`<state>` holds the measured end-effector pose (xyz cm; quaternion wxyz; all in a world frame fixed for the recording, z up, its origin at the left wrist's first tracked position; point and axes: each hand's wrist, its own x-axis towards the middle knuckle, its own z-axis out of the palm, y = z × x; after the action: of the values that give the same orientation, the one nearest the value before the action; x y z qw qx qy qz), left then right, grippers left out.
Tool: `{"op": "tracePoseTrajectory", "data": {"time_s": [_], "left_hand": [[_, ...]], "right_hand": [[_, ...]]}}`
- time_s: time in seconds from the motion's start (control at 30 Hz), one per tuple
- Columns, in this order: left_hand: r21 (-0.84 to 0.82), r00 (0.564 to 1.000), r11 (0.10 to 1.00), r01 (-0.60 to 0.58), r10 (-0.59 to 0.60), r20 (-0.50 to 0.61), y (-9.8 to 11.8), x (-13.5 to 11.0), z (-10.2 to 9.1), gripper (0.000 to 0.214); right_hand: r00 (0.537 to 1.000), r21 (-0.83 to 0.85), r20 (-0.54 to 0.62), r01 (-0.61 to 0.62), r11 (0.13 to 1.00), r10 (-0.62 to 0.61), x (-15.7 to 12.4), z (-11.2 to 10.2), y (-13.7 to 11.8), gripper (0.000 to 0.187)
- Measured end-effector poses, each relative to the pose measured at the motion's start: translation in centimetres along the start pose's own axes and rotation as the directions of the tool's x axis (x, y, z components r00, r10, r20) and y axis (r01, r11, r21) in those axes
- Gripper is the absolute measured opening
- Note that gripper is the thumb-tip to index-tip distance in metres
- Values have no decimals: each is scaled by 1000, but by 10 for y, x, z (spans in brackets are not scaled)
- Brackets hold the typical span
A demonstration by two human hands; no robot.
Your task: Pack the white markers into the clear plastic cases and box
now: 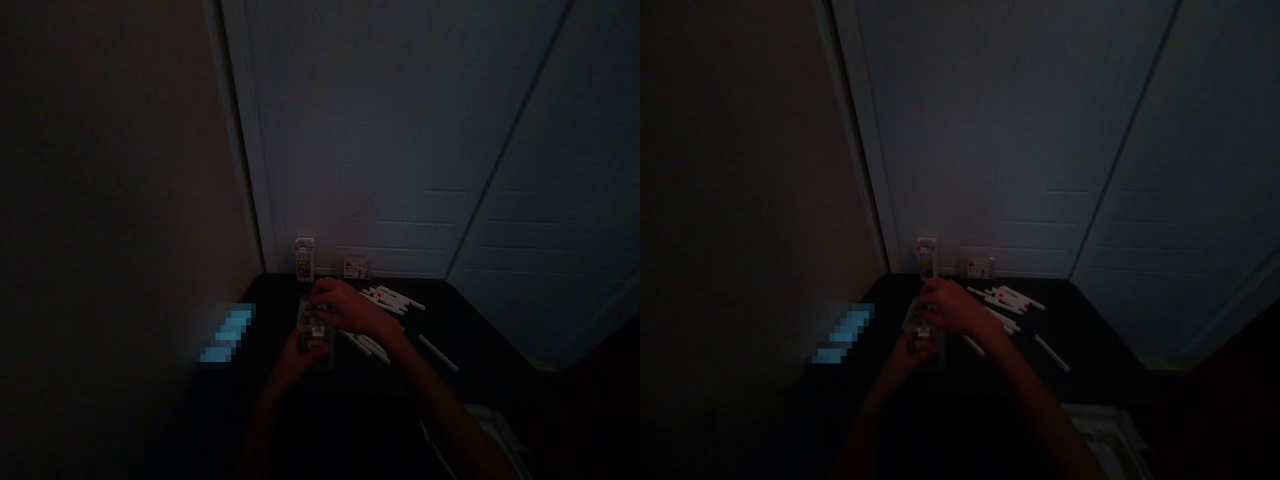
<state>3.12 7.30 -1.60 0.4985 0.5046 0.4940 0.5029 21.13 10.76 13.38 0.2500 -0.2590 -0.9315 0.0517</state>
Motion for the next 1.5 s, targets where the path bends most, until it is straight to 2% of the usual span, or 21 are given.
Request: {"op": "tracePoseTrajectory", "data": {"time_s": [0.17, 0.23, 0.3, 0.4, 0.47, 0.6, 0.67, 0.77, 0.9, 1.03, 1.23, 1.43, 1.5], "left_hand": [[-3, 1000, 1000, 10, -10, 17, -1, 0, -1, 70], [-19, 999, 1000, 20, -19, 32, 1, -2, 0, 72], [-23, 999, 999, 36, -35, 25, 5, -4, 1, 74], [-23, 998, 998, 58, -58, 23, 11, -6, 2, 74], [-25, 998, 997, 67, -67, 23, 12, -6, 2, 73], [-47, 998, 997, 58, -58, -17, 2, 0, 1, 79], [-56, 999, 998, 38, -38, -10, -3, 2, 0, 78], [-43, 999, 998, 46, -46, -15, -6, 2, -1, 72], [-47, 997, 997, 68, -70, -41, 1, 0, 1, 71], [-40, 999, 998, 47, -48, -14, 5, -1, 2, 69], [-31, 1000, 999, 20, -20, -1, -4, 2, -1, 69], [-52, 1000, 999, 16, -16, -1, -9, 4, -2, 72], [-55, 1000, 998, 25, -26, -12, -8, 4, -1, 73]], "right_hand": [[999, 61, -38, 28, 998, -26, -2, 1, 0, 14], [993, 119, -117, 33, 992, -19, -7, -1, 1, 18], [969, 178, -241, -9, 984, 53, -19, -3, 5, 22], [881, 219, -402, -170, 961, 248, -52, -1, 20, 25], [808, 195, -461, -311, 930, 367, -83, 7, 37, 25], [688, 155, -441, -574, 804, 576, -152, 37, 72, 25], [642, 157, -421, -644, 749, 641, -180, 52, 81, 27], [625, 162, -383, -679, 716, 680, -205, 64, 84, 29], [629, 175, -338, -689, 703, 701, -213, 70, 80, 29], [591, 176, -343, -723, 668, 730, -209, 73, 77, 25], [551, 174, -399, -739, 651, 733, -205, 77, 71, 24], [500, 336, -438, -680, 652, 747, -204, 77, 70, 32], [456, 417, -473, -638, 648, 754, -203, 76, 69, 35]]}}
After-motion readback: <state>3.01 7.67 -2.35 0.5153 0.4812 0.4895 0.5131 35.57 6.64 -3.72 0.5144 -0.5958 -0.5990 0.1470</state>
